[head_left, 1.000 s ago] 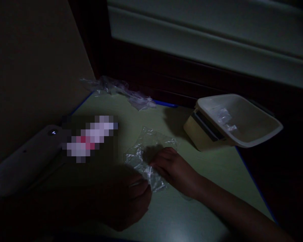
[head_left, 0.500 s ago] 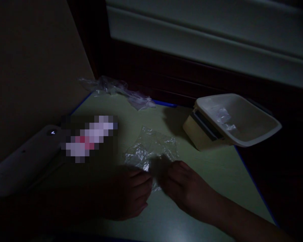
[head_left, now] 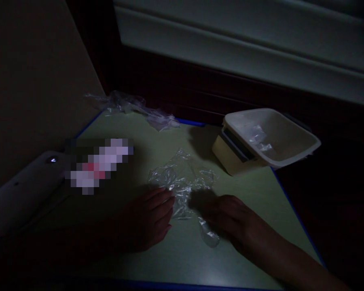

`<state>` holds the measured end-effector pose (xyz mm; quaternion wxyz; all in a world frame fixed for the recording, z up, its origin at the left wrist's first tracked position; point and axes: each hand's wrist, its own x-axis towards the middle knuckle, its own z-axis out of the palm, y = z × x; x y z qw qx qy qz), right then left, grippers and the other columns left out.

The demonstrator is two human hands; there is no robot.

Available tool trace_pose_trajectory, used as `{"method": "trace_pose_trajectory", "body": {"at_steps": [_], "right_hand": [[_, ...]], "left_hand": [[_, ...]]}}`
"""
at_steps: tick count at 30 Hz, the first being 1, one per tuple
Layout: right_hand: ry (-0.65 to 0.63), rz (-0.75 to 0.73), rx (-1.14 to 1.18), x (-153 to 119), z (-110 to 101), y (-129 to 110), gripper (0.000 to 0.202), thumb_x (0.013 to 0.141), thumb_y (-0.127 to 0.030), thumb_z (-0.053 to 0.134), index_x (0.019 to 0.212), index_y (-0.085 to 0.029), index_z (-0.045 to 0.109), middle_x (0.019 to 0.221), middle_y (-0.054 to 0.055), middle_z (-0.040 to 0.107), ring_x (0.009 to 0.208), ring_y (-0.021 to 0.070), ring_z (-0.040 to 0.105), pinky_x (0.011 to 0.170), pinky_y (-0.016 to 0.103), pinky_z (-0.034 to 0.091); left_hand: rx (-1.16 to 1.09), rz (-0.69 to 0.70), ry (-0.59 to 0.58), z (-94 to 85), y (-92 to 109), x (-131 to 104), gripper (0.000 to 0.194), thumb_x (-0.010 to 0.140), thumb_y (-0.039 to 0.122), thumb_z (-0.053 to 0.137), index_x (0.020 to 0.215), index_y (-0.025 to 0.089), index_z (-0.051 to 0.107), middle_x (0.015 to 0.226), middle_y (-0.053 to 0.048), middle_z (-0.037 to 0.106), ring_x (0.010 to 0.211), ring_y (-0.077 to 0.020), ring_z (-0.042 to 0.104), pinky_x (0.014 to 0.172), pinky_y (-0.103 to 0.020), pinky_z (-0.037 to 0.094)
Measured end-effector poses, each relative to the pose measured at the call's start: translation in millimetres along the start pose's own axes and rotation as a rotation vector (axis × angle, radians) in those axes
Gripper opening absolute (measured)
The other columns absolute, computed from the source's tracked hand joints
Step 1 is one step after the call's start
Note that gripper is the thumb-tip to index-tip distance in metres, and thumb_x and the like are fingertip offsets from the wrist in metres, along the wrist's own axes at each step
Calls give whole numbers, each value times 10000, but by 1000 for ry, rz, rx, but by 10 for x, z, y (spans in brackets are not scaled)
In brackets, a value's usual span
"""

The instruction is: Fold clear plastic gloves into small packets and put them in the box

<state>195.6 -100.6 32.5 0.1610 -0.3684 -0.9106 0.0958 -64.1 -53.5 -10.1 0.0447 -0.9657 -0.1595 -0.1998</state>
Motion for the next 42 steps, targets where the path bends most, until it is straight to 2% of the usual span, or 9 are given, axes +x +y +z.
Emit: {"method": "trace_pose_trajectory", "body": {"at_steps": [5, 11, 16, 19, 24, 30, 33, 36, 42], "right_hand": [[-97, 24, -124, -224, -11, 157, 323, 934, -101, 439, 1216, -161, 583, 1105, 106, 677, 981, 211, 625, 807, 360, 519], [-26, -174, -278, -259, -17, 158, 291, 967, -109, 388, 1136, -110, 626, 1112, 102, 692, 1063, 199, 608, 871, 361, 504], [48, -220, -286, -248, 73, 173, 272, 960, -108, 399, 1041, -112, 659, 1081, 89, 703, 1085, 221, 594, 875, 362, 493], [78, -166, -186, -202, 102, 181, 242, 950, -116, 416, 1002, -118, 652, 1007, 93, 705, 972, 201, 613, 865, 364, 484], [62, -22, 24, 21, 24, 160, 182, 867, -123, 448, 777, -148, 604, 736, 73, 615, 770, 206, 557, 755, 392, 473], [19, 117, 218, 361, 11, 246, 152, 863, -114, 446, 864, -157, 592, 782, 55, 647, 766, 184, 595, 758, 354, 463], [29, 178, 181, 393, 78, 314, 139, 896, -172, 490, 984, -162, 598, 905, 69, 685, 845, 192, 620, 780, 351, 472], [38, 192, 83, 328, 129, 358, 235, 906, -220, 511, 1125, -153, 565, 999, 95, 686, 914, 217, 618, 815, 388, 467], [93, 125, -132, 204, 258, 384, 167, 924, -189, 485, 982, -144, 635, 783, 77, 661, 748, 210, 583, 750, 374, 447]], "left_hand": [[-51, 46, -38, -49, 92, 70, 249, 874, 267, 550, 999, 89, 672, 1119, -104, 666, 1131, -237, 542, 1038, -348, 389], [-109, 41, -17, 21, 136, 144, 304, 874, 305, 547, 1030, 69, 659, 1137, -127, 652, 1143, -256, 532, 1041, -364, 386], [-167, 17, -2, 78, 136, 189, 240, 877, 264, 532, 960, 91, 676, 1112, -114, 659, 1116, -250, 543, 1018, -358, 408], [-190, 1, -1, 93, 141, 183, 257, 887, 262, 508, 998, 89, 662, 1117, -112, 657, 1107, -250, 547, 1010, -371, 413], [-186, 23, 0, 114, 147, 172, 293, 909, 270, 477, 1044, 72, 645, 1123, -115, 654, 1104, -251, 546, 1006, -386, 405], [-134, 62, -10, 98, 151, 172, 286, 910, 284, 486, 1015, 83, 659, 1123, -114, 651, 1094, -252, 547, 1004, -386, 392], [-112, 70, -14, 88, 155, 167, 277, 902, 288, 504, 1008, 88, 664, 1113, -117, 654, 1096, -260, 545, 995, -399, 394], [-99, 71, 11, 73, 157, 175, 267, 904, 278, 497, 984, 90, 669, 1079, -111, 664, 1052, -253, 565, 960, -392, 417], [-85, 82, 43, 41, 157, 199, 236, 915, 229, 469, 947, 105, 666, 1036, -86, 672, 1001, -243, 577, 925, -388, 431]]}}
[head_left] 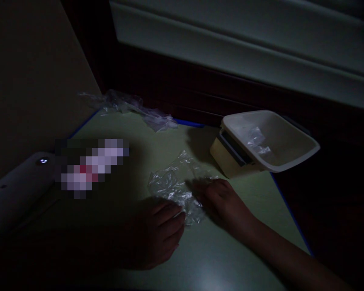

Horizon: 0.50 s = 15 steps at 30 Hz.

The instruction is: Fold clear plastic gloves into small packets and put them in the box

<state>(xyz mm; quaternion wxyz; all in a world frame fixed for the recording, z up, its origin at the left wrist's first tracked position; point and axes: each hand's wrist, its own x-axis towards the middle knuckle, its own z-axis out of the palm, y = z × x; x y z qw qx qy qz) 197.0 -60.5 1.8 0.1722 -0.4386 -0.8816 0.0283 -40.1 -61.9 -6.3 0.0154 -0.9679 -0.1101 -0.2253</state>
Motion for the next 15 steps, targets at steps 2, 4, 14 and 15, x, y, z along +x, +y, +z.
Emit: {"method": "trace_pose_trajectory", "body": {"at_steps": [2, 4, 14, 15], "right_hand": [[38, -17, -65, 2, 60, -8, 165, 921, -174, 493, 964, -135, 647, 739, 72, 638, 725, 208, 566, 717, 351, 437], [63, -29, -126, 15, 92, -13, 172, 919, -157, 489, 954, -132, 656, 729, 74, 626, 711, 207, 556, 683, 335, 430], [65, -18, -169, -173, -132, -186, 256, 905, -76, 417, 874, -156, 658, 778, 92, 656, 670, 182, 590, 594, 280, 475], [59, -26, -166, -190, -113, -215, 257, 909, -81, 417, 879, -158, 660, 777, 88, 663, 675, 179, 597, 597, 279, 478]], "left_hand": [[-2, 13, -11, 1, -6, 0, 251, 919, 247, 466, 981, 104, 662, 1098, -94, 658, 1050, -251, 559, 963, -399, 411], [-21, 24, -38, 5, -17, -1, 284, 920, 283, 469, 1040, 101, 650, 1175, -99, 631, 1107, -256, 535, 999, -406, 390], [-71, -11, -100, -5, -45, 19, 353, 912, 366, 477, 1127, 119, 609, 1241, -118, 598, 1172, -265, 510, 1024, -426, 370], [-64, -3, -91, -1, -44, 15, 350, 909, 366, 484, 1120, 119, 613, 1238, -117, 601, 1170, -263, 512, 1021, -426, 374]]}}
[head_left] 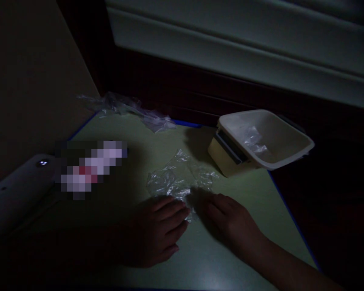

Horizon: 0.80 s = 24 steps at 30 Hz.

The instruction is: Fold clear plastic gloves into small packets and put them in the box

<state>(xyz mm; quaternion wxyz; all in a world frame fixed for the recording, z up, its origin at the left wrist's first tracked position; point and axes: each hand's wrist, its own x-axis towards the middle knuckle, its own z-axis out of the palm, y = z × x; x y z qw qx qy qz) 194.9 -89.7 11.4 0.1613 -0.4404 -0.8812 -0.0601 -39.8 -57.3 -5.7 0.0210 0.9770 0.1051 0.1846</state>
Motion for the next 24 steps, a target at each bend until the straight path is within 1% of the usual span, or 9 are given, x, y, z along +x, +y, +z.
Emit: {"method": "trace_pose_trajectory", "body": {"at_steps": [6, 9, 12, 14, 16, 18, 20, 22, 24], "right_hand": [[4, 10, 72, -22, 150, -60, 184, 923, -163, 489, 947, -152, 671, 929, 113, 700, 799, 208, 633, 682, 342, 497], [-1, -7, 103, -37, 158, -19, 189, 915, -151, 509, 1033, -156, 656, 1024, 114, 693, 904, 221, 631, 752, 370, 495], [29, -2, 106, -84, 103, 48, 235, 924, -146, 483, 1108, -146, 629, 1118, 131, 667, 997, 242, 611, 812, 408, 497], [50, 32, 97, -126, 42, 91, 250, 932, -159, 458, 1108, -117, 630, 1077, 160, 673, 962, 253, 622, 771, 402, 522], [60, 69, 89, -163, -15, 111, 268, 939, -168, 424, 1067, -94, 648, 976, 175, 687, 870, 250, 639, 695, 378, 545], [50, 73, 95, -184, -49, 97, 295, 943, -162, 392, 1008, -94, 671, 881, 166, 690, 778, 237, 641, 632, 356, 551], [35, 37, 107, -185, -47, 51, 301, 940, -147, 387, 991, -102, 681, 836, 149, 690, 718, 223, 636, 598, 346, 549], [18, -11, 123, -172, -13, -7, 275, 927, -131, 420, 1031, -106, 673, 862, 136, 698, 735, 218, 644, 638, 359, 557], [11, -46, 133, -154, 36, -54, 259, 917, -125, 452, 1074, -113, 659, 960, 133, 705, 845, 227, 657, 753, 398, 557]], "left_hand": [[64, 36, 48, 6, 3, -22, 316, 922, 337, 453, 1057, 117, 636, 1199, -109, 627, 1130, -271, 541, 990, -445, 405], [118, -32, 72, -88, -31, -15, 299, 931, 307, 441, 974, 102, 654, 1101, -112, 664, 1051, -271, 576, 929, -419, 453], [186, -119, 75, -202, -118, -42, 272, 935, 234, 425, 864, 111, 657, 988, -106, 680, 968, -242, 594, 875, -376, 486], [227, -147, 98, -233, -199, -108, 280, 946, 214, 397, 873, 113, 648, 980, -110, 670, 965, -230, 586, 878, -365, 489], [264, -159, 146, -214, -283, -210, 310, 962, 231, 354, 930, 97, 632, 1003, -126, 651, 989, -245, 574, 872, -383, 492], [266, -183, 102, -167, -351, -322, 312, 972, 236, 332, 969, 101, 613, 1062, -129, 628, 1039, -248, 553, 891, -389, 484], [257, -206, 42, -120, -391, -412, 295, 971, 245, 347, 1004, 95, 599, 1127, -141, 600, 1107, -266, 522, 932, -414, 461], [234, -231, -4, -93, -403, -466, 277, 965, 250, 367, 1024, 95, 589, 1173, -145, 576, 1164, -280, 487, 967, -433, 435], [212, -240, -21, -85, -396, -488, 272, 961, 259, 373, 1039, 103, 582, 1184, -136, 567, 1190, -280, 465, 983, -432, 422]]}}
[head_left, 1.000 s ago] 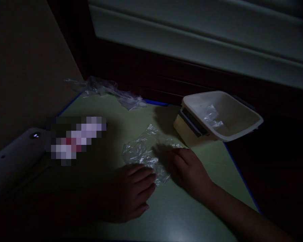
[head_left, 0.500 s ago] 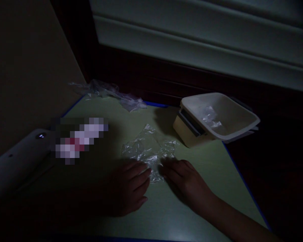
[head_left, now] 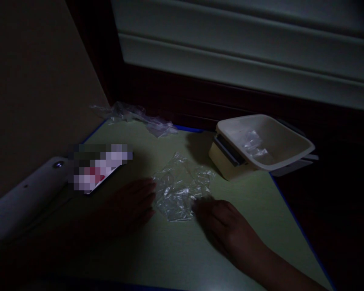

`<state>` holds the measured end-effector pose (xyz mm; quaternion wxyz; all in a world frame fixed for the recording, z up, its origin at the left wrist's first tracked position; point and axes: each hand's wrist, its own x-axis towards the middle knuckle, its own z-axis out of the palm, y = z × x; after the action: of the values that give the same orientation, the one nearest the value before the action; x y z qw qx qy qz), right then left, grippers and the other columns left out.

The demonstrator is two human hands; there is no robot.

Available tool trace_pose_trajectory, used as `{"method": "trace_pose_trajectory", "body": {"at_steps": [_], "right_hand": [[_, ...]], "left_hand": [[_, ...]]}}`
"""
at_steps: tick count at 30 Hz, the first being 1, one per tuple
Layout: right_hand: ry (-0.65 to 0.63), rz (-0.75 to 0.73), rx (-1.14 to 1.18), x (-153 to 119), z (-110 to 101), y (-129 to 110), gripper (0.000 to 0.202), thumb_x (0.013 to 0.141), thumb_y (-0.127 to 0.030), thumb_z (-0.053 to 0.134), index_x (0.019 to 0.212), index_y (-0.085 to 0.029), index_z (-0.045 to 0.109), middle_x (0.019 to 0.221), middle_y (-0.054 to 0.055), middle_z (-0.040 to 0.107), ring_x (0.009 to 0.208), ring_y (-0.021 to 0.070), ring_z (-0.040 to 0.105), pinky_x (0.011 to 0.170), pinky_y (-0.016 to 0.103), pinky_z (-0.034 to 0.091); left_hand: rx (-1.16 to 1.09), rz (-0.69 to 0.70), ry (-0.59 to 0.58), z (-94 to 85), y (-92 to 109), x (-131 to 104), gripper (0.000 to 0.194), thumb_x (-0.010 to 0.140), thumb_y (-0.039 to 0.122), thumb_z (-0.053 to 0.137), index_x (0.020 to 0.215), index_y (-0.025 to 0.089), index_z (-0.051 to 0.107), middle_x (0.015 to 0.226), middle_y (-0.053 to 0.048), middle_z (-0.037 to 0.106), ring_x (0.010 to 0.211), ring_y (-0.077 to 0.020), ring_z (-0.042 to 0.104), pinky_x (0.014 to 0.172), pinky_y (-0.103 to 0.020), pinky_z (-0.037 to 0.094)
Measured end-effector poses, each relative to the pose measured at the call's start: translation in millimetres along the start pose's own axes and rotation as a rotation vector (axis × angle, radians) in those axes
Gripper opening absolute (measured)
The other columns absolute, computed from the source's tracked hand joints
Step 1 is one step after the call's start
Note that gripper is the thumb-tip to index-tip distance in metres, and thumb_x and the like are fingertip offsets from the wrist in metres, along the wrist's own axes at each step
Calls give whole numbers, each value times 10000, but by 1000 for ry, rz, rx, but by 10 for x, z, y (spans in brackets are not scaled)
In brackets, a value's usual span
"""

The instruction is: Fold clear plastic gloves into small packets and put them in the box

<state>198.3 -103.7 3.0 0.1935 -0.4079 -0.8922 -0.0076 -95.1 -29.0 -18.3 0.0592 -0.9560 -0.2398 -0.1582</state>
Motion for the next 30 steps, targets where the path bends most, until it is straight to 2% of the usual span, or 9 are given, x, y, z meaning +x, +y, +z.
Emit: {"method": "trace_pose_trajectory", "body": {"at_steps": [4, 6, 9, 13, 18, 21, 26, 30], "right_hand": [[-46, 21, 23, 16, 73, -5, 280, 935, -229, 476, 1148, -124, 625, 1186, 139, 652, 1124, 261, 585, 973, 498, 458], [-89, 41, 44, 17, 75, 21, 320, 941, -266, 468, 1197, -123, 595, 1259, 145, 609, 1202, 267, 531, 1021, 530, 407], [-129, 42, 47, 22, 51, 66, 327, 946, -244, 441, 1221, -127, 574, 1312, 148, 567, 1262, 264, 477, 1051, 558, 361], [-114, 57, 23, 38, 33, 82, 351, 949, -200, 402, 1267, -131, 534, 1340, 150, 540, 1275, 248, 464, 1040, 554, 380], [-152, -7, 31, 44, 83, 66, 345, 941, -220, 432, 1247, -109, 546, 1296, 152, 581, 1234, 252, 511, 1042, 543, 388], [-173, -39, 45, 47, 105, 83, 331, 938, -219, 443, 1220, -94, 561, 1285, 161, 588, 1242, 259, 504, 1049, 550, 377], [-175, -14, 166, 66, 99, 154, 306, 927, -216, 480, 1202, -121, 574, 1255, 147, 613, 1244, 237, 505, 1090, 524, 330], [-143, -24, 254, 80, 85, 186, 315, 923, -186, 481, 1226, -178, 563, 1241, 103, 628, 1234, 212, 513, 1108, 510, 300]], "left_hand": [[5, -7, -59, -24, 59, -26, 286, 954, 296, 386, 1100, 134, 571, 1166, -109, 580, 1179, -260, 470, 996, -423, 409], [22, -22, -97, -48, 127, -57, 298, 942, 324, 409, 1115, 150, 578, 1149, -106, 596, 1142, -260, 500, 995, -431, 406], [39, -46, -149, -104, 269, -129, 342, 928, 378, 433, 1153, 167, 580, 1129, -107, 618, 1076, -267, 545, 970, -443, 420], [26, -49, -140, -153, 369, -224, 416, 927, 413, 424, 1226, 151, 544, 1188, -129, 603, 1093, -287, 545, 957, -446, 434], [17, -82, -59, -70, 254, -275, 449, 941, 418, 384, 1237, 114, 531, 1286, -158, 547, 1201, -315, 474, 987, -448, 411], [-19, -54, -68, -44, 216, -270, 402, 942, 407, 392, 1180, 130, 561, 1225, -134, 585, 1153, -284, 506, 981, -425, 411], [-96, -10, -99, -109, 238, -207, 342, 929, 414, 421, 1071, 168, 611, 1038, -90, 648, 962, -226, 571, 947, -389, 427], [-60, -13, -45, -104, 210, -165, 321, 937, 373, 423, 1052, 146, 617, 1092, -110, 636, 1045, -255, 551, 988, -409, 406]]}}
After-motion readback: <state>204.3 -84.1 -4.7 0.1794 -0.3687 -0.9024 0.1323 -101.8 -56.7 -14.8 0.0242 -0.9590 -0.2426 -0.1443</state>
